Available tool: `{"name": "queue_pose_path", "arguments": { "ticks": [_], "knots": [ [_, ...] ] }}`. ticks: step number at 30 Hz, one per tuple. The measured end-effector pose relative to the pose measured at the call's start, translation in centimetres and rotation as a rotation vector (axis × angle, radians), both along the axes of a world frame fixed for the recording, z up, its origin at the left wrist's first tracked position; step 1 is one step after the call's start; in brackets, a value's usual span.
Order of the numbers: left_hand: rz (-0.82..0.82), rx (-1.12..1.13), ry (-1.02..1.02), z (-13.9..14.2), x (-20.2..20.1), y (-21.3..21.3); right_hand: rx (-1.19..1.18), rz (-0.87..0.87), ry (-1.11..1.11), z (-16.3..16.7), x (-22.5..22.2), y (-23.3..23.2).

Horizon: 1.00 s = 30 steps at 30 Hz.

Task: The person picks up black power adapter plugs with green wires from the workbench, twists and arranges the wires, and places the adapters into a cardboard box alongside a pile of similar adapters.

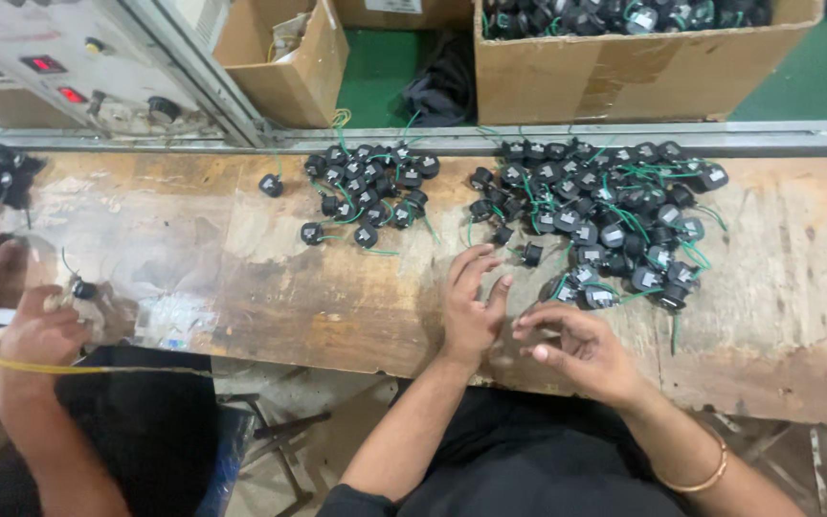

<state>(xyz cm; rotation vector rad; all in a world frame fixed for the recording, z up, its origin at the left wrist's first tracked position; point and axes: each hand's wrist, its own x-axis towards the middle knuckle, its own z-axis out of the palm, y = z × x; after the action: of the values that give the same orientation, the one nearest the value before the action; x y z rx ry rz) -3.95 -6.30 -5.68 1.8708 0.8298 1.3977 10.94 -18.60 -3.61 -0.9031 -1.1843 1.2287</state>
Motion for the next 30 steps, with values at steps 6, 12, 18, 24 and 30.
{"name": "queue_pose_path", "arguments": {
  "ticks": [6, 12, 18, 24, 30],
  "knots": [
    [0.062, -0.067, 0.101, 1.0, 0.7, 0.1, -0.049, -0.205, -0.245, -3.1, -1.3, -3.3],
    [0.010, -0.020, 0.406, 2.2, 1.7, 0.4, -0.007, -0.189, -0.227, -2.0, -0.9, -2.8],
    [-0.043, 0.114, 0.165, 3.1, 2.0, -0.2, -0.040, -0.200, 0.057, -1.5, -0.8, -2.7],
    [-0.353, 0.047, 0.044, 3.3, 1.8, -2.3, -0.116, -0.283, 0.191, -1.6, -1.0, -2.4],
    [-0.454, 0.059, 0.133, 3.0, 1.7, -4.5, -0.116, -0.305, -0.330, -3.2, -1.5, -2.7]
  ]
}}
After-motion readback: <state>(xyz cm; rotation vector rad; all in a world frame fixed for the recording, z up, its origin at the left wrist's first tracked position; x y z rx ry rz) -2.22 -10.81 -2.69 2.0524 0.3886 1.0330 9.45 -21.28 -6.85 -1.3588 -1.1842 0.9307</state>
